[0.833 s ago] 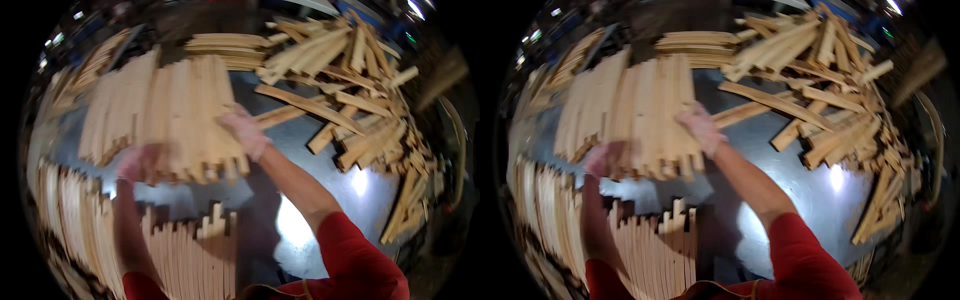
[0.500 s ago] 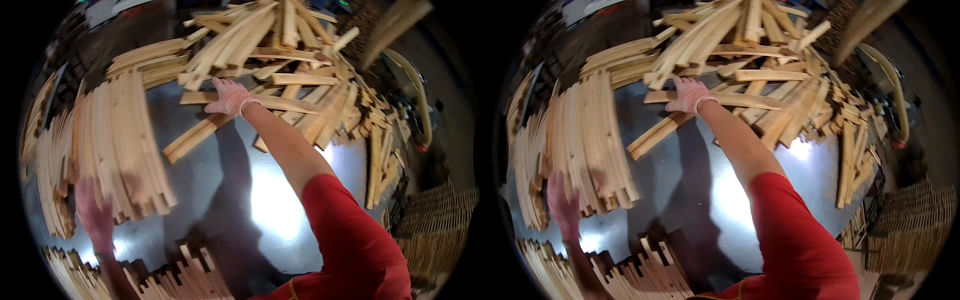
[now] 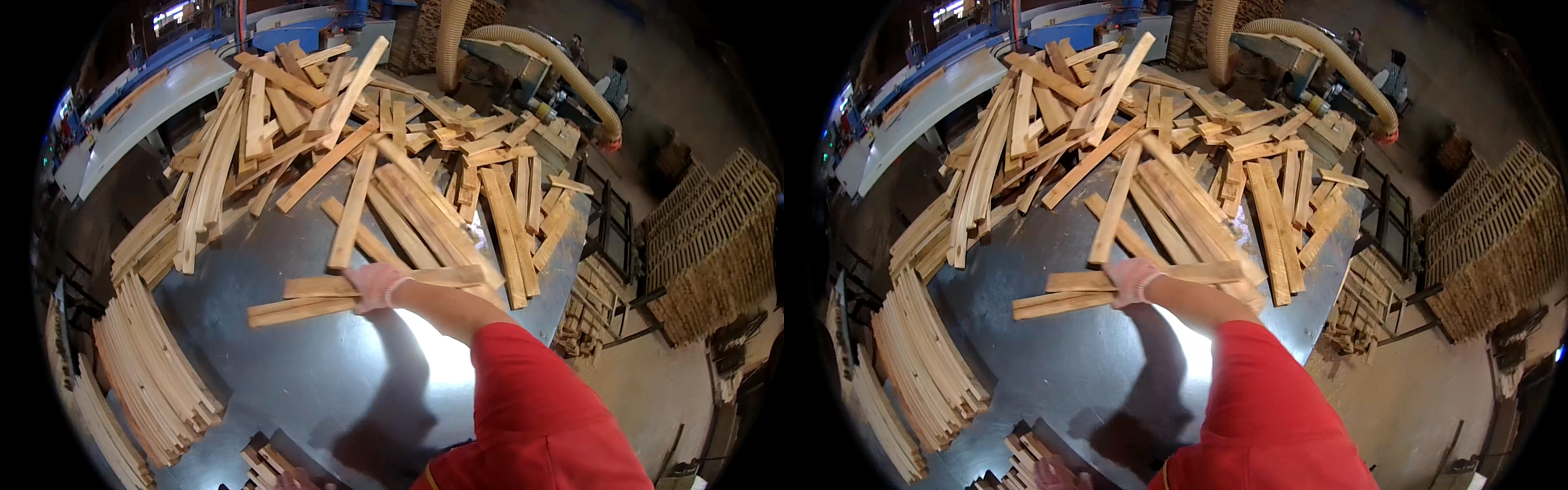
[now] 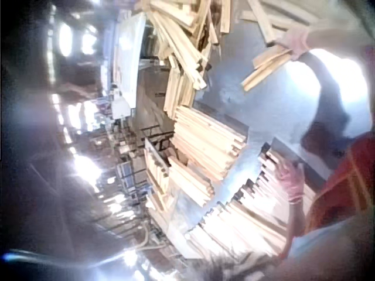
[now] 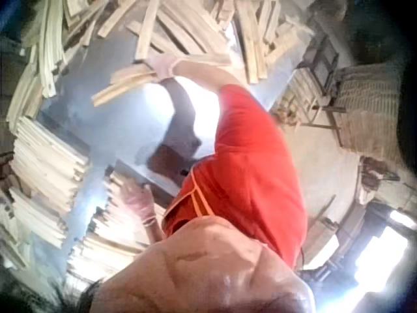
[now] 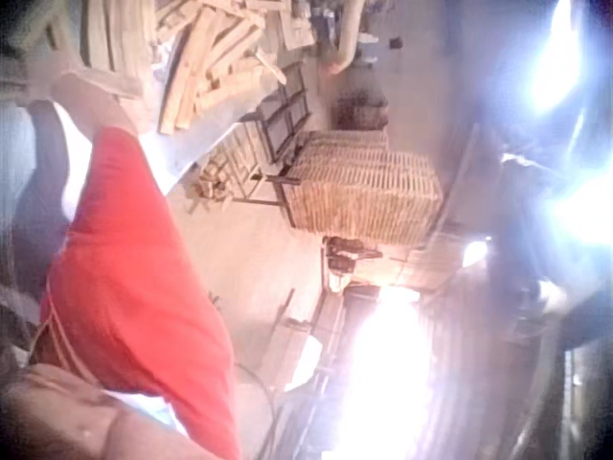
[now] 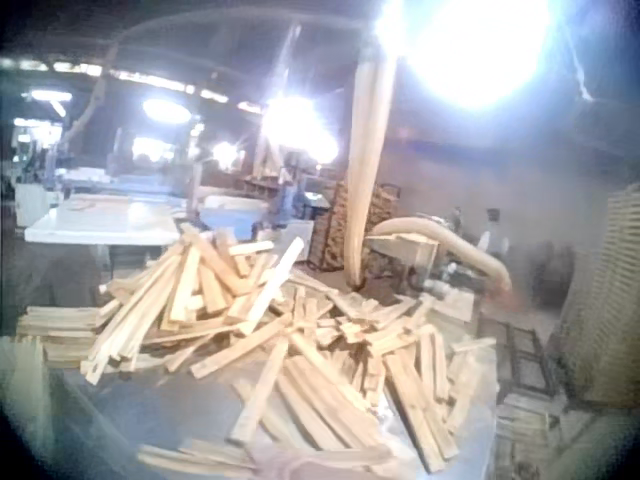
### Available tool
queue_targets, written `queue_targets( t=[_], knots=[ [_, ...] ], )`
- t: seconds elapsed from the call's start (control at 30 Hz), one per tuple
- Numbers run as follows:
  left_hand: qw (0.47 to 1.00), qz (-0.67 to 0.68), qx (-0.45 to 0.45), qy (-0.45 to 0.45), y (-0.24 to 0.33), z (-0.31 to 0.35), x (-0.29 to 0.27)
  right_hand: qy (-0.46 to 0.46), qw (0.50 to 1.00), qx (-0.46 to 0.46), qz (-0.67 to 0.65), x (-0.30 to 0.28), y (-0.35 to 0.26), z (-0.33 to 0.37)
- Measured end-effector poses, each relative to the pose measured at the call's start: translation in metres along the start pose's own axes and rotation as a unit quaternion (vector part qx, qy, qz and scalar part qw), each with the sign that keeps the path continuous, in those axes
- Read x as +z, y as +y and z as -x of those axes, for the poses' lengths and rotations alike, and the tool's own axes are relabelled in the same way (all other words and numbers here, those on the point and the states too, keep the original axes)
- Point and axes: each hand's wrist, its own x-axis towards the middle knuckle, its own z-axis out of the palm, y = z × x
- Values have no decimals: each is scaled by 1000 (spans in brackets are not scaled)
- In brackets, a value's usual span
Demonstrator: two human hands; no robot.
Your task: The person repeatedly picks up wooden planks from a large pile on a metal table and stacks them into neat piles. They handle the planks one by one or in small groups, aligning them carefully.
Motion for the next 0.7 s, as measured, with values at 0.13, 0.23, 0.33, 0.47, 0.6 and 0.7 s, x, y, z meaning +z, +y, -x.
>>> queue_targets(
  t=[0.13, 0.23, 0.33, 0.47, 0.6, 0.7],
  knots=[
    [996, 10, -38, 86, 33, 53, 84, -26, 999, -27, -6, 10, 73, 69],
    [986, -50, -28, 154, 13, 65, 113, -68, 998, -8, 0, 11, 95, 119],
    [971, -130, -120, 164, 26, 79, 127, -143, 988, -45, 44, 12, 95, 154],
    [973, 35, -143, 178, 121, 84, 111, -148, 985, -54, -69, -1, 100, 207],
    [899, 432, -42, 58, 235, 63, 106, -90, 896, -109, -420, -4, 104, 229],
    [721, 691, -56, 4, 290, 32, 113, -112, 786, -99, -600, 8, 90, 230]
  ],
)
